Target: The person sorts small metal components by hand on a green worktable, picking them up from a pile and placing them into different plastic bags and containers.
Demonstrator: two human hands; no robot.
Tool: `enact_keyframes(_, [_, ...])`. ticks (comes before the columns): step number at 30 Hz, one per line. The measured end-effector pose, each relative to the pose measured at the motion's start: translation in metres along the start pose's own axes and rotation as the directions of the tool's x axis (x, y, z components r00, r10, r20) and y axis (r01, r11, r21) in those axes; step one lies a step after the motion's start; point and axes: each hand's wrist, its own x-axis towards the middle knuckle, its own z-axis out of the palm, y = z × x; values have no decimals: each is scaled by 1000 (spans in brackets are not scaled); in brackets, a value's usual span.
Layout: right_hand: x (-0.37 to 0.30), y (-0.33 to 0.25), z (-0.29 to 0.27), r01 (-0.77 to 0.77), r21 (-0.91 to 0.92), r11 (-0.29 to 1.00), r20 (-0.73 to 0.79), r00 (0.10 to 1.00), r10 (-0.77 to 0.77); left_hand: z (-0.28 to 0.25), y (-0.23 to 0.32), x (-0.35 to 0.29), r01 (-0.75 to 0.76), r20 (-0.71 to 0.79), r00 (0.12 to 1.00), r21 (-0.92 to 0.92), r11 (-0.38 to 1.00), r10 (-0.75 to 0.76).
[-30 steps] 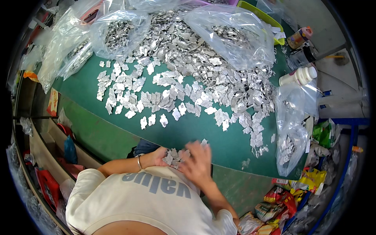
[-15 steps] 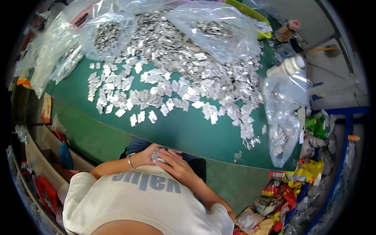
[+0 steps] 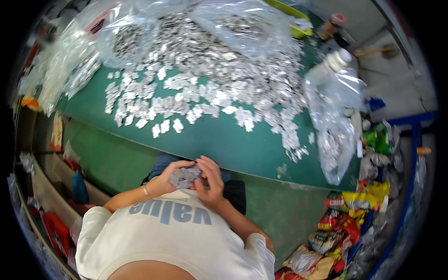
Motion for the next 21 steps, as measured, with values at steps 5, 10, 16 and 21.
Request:
enact_keyframes(5, [0, 1, -20, 17, 15, 1000, -166, 986, -15, 37, 8, -3, 71, 26, 997, -193, 979, -68])
enact_keyframes(10, [-38, -11, -13, -366, 701, 612, -159, 756, 635, 65, -8, 30, 235, 123, 971, -285, 929, -207])
enact_keyframes(16, [-28, -8, -51, -42, 962, 271, -153, 740, 655, 87, -23, 68, 244, 172, 964, -262, 934, -204])
enact_keyframes(21, [29, -7, -72, 162, 789, 593, -605, 374, 703, 174, -45, 119, -27, 165, 985, -166, 986, 55])
